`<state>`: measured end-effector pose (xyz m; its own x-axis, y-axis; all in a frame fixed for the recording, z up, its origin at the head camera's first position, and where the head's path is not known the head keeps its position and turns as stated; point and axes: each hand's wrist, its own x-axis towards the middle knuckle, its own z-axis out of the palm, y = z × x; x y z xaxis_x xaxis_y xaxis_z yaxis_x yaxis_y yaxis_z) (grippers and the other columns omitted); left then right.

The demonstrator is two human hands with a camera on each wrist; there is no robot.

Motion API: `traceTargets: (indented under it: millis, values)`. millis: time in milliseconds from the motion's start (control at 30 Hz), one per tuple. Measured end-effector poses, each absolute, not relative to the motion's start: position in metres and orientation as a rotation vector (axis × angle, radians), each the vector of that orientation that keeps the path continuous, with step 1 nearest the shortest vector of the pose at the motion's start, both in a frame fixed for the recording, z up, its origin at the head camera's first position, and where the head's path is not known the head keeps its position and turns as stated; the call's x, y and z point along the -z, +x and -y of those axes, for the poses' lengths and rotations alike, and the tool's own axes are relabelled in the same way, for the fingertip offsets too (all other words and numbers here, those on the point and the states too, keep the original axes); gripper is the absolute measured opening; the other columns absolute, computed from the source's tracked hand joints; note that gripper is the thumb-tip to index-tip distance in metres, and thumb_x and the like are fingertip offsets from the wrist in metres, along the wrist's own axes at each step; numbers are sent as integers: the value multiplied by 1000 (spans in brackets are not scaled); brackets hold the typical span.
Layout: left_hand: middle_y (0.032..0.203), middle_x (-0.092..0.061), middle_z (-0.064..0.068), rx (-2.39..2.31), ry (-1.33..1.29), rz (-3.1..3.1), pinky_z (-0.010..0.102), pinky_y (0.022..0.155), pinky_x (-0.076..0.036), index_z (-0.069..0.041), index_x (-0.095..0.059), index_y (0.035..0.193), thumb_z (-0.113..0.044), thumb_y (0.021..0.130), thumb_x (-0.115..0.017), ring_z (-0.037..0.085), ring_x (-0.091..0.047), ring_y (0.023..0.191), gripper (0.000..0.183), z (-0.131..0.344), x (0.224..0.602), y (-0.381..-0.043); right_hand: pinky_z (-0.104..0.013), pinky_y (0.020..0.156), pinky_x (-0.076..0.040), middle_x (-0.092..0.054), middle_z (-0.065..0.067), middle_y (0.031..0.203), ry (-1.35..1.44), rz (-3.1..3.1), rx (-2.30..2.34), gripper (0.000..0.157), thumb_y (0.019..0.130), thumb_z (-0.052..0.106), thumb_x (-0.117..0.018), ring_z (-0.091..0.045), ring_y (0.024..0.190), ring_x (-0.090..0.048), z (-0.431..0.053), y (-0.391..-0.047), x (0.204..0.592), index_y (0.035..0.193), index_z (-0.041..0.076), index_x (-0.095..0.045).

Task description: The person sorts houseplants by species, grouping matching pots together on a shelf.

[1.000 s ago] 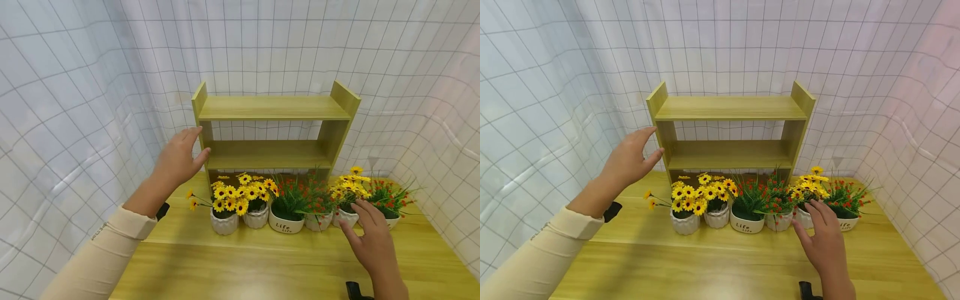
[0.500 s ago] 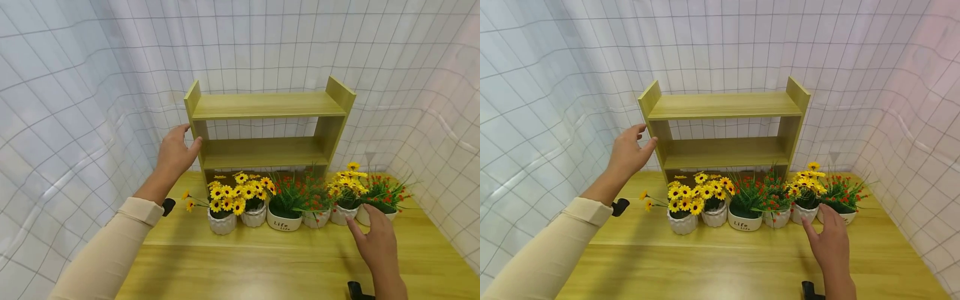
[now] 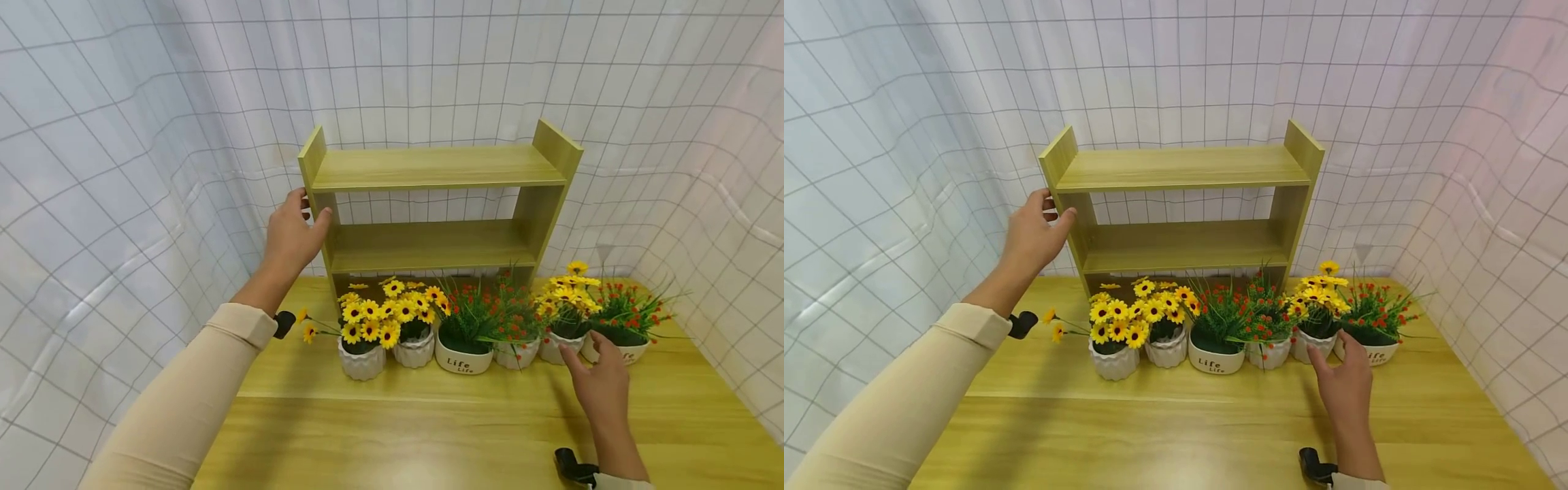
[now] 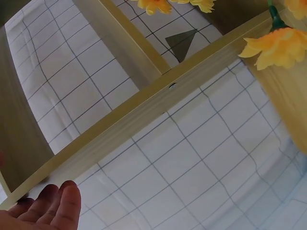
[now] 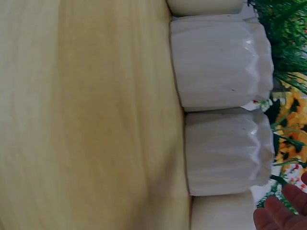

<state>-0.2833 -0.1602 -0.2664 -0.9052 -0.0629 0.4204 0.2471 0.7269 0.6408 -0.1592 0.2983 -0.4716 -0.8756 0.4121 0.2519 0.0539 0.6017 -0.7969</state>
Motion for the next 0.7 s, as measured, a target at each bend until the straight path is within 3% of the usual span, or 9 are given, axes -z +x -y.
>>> traceTargets:
  millis: [200,467,700]
  values:
    - [137,-54,20,1091,-132,2514,49,92,-50,-6,-34,151,-43,100,-51,34,-53,123,65,160,268,-294,-65,99,-35,-32,-26,153,-455,2373,-1356,81,97,42,-61,-47,138,-32,-300,-167,483,155,-1,-24]
    - [137,-56,20,1099,-109,2481,51,90,-52,-13,-33,154,-39,102,-47,35,-58,120,59,160,273,-310,-62,103,-35,-30,-25,155,-483,2336,-1443,85,96,44,-62,-45,139,-32,-301,-177,488,156,0,-20]
    - [128,-61,22,1091,-94,2478,52,87,-52,-8,-39,149,-38,102,-48,36,-62,112,56,159,279,-322,-60,106,-32,-31,-30,152,-527,2322,-1481,90,95,44,-63,-46,138,-33,-301,-182,493,156,-3,-16]
